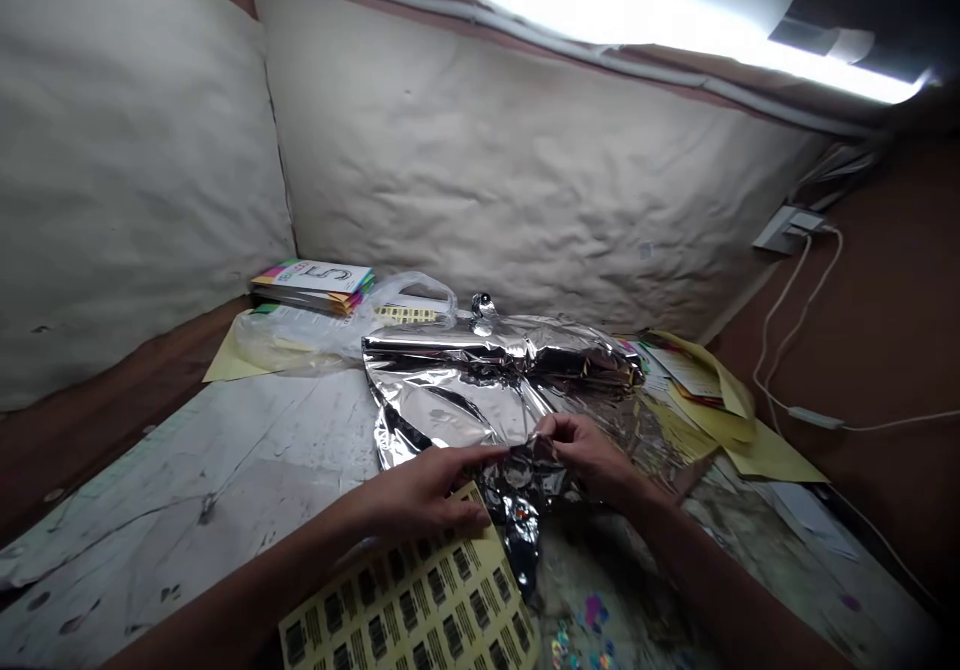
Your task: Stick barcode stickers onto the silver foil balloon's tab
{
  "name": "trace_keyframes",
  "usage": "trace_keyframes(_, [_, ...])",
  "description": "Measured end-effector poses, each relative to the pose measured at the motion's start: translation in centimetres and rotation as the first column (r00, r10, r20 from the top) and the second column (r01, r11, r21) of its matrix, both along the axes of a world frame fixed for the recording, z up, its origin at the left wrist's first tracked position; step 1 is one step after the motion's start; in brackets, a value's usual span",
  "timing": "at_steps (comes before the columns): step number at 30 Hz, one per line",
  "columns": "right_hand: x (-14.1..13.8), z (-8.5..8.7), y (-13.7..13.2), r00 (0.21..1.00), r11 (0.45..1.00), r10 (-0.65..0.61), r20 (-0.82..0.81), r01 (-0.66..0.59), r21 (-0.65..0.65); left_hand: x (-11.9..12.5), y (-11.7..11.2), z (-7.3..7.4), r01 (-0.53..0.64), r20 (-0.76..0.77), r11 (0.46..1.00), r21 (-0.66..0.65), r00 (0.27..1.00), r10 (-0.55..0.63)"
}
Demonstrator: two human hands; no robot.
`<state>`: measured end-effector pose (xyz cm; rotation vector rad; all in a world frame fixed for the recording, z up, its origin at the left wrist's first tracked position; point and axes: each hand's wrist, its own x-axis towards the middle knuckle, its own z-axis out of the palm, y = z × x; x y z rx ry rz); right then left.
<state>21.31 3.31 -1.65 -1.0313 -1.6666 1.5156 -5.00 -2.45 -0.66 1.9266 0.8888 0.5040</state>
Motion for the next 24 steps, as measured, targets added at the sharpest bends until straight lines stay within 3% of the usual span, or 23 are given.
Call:
trace_keyframes(8, [-1.6,0.2,0.0,0.995,0.999,0.023,0.095,-0.02,-0.033,0.9,-0.5,-0.6,0.01,0.007,0.999,0.046,1.0,-0.01])
trace_keyframes(13, [-1.0,0.4,0.2,0.984,0.988,0.07,0.167,-0.046,-0.144,1.2,-0.4,-1.5,0.035,-0.058,0.996,0.076,0.998,-0.031])
trace_keyframes(18, [0.2,0.3,0.6,0.958,0.967,0.182,0.22,-0.134,-0.216,1.6,-0.7,-1.4,0.074,-0.105,0.996,0.052,0.992,-0.068])
trace_keyframes(21, [0.3,1.0,1.3,0.946,0.982,0.176,0.273,-0.147,-0.122,1.8,-1.0,-1.0,0.07,-0.124,0.997,-0.027,0.99,-0.073])
trace_keyframes(24, [-0.2,2.9,3.4,0.91,0.986,0.07,0.409,-0.124,0.107,1.7,-1.4,-0.7,0.113,-0.128,0.991,-0.075,0.984,-0.122])
